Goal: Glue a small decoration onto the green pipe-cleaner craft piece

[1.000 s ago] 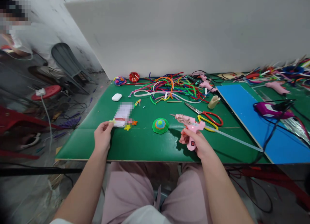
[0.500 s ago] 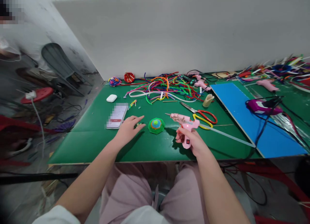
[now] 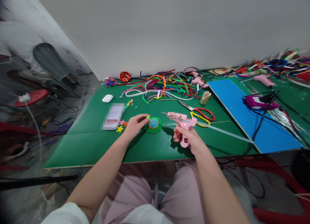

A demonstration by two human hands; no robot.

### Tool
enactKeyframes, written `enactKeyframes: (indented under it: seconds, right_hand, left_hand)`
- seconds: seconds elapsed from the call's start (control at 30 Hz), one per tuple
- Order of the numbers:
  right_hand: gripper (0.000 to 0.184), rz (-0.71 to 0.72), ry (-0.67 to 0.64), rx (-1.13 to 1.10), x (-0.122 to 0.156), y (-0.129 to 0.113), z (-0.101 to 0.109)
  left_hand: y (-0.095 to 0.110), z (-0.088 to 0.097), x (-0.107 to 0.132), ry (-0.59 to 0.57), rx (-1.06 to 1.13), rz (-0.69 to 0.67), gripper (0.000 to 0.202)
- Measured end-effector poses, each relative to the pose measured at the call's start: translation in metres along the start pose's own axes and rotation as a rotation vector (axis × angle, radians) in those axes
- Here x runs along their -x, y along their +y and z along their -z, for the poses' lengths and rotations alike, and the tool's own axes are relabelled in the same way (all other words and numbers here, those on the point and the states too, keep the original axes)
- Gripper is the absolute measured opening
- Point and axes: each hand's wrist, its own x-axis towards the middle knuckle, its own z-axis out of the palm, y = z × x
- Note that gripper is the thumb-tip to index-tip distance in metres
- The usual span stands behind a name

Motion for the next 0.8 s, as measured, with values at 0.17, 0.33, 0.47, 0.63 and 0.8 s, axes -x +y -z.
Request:
enactKeyframes:
  seconds: [0.17,0.33,0.47,0.63,0.8]
  right_hand:
    - [0.029,-0.005,0.025,0.131,0.002,0.001,-0.002]
    - [0.031,-0.023,-0.002,0.297,0.001,0.003,-0.004]
    - [0.030,-0.020,-0.032,0.449,-0.002,0.007,-0.008]
    - [0.036,0.001,0.003,0.682,-0.003,0.009,-0.014]
    - [0.035,-0.010,0.029,0.733,-0.001,0.007,-0.019]
  left_hand:
    - [0.000,0.011,-0.003,0.075,0.482,0.195,0.034]
    - [0.006,0.013,-0.001,0.009,0.708,0.231,0.029]
    - [0.007,0.011,0.001,-0.023,0.703,0.222,0.029]
    - [0.002,0.012,0.001,0.006,0.658,0.195,0.032]
    - [0.000,0.012,0.001,-0.012,0.630,0.193,0.035]
